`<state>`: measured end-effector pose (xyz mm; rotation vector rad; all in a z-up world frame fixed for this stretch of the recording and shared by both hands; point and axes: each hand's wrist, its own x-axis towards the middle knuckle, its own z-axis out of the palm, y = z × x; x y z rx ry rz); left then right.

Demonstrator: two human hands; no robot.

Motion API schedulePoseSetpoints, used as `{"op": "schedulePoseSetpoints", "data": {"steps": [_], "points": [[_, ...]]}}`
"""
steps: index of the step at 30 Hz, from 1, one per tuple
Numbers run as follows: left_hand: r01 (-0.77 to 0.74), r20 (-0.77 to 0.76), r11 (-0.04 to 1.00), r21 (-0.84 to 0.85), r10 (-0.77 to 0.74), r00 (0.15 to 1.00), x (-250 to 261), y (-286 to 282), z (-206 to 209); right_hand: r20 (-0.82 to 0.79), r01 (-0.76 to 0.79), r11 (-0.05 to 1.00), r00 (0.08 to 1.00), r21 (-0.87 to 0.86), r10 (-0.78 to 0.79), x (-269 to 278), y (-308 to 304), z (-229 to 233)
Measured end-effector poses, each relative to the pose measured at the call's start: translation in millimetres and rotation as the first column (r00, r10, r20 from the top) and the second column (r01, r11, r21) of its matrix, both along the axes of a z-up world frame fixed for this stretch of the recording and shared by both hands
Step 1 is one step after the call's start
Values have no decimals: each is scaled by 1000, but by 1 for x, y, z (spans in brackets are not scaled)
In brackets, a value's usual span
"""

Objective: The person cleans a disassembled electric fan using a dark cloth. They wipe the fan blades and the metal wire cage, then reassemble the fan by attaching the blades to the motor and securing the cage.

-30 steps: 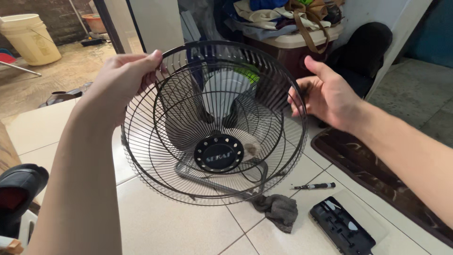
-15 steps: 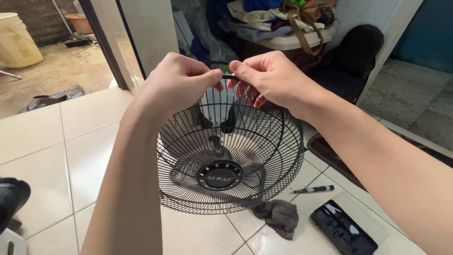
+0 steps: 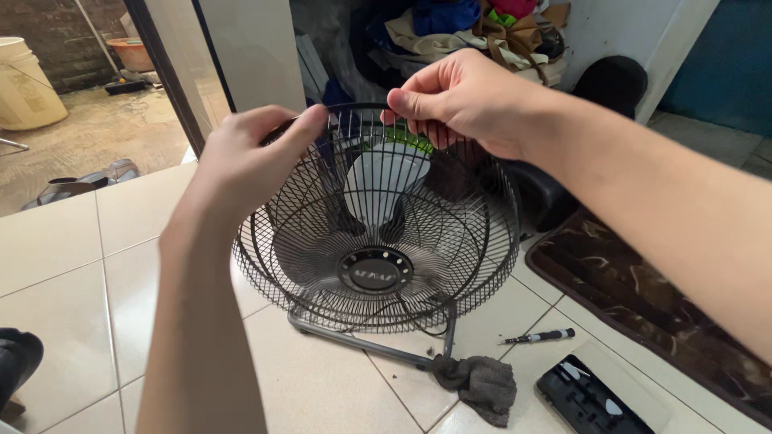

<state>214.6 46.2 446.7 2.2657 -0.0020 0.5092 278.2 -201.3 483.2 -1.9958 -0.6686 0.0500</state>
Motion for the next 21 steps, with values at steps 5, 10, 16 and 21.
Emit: {"op": "schedulePoseSetpoints", "data": {"steps": [5, 10, 16, 21], "points": [[52, 33, 981, -186, -47, 998, 25, 32, -40, -36, -4, 998, 999, -58, 2, 22, 7, 8], [77, 103, 941, -330, -45, 994, 54, 55, -94, -49, 51, 997, 997, -60, -54, 41, 17, 9], [168, 159, 680, -714, -77, 984, 79, 71, -138, 101, 61, 987, 994, -150, -46, 44, 28, 0], [5, 60, 669, -744, 60, 996, 78, 69, -118, 419, 235, 929, 903, -286, -99, 44, 26, 0]]}}
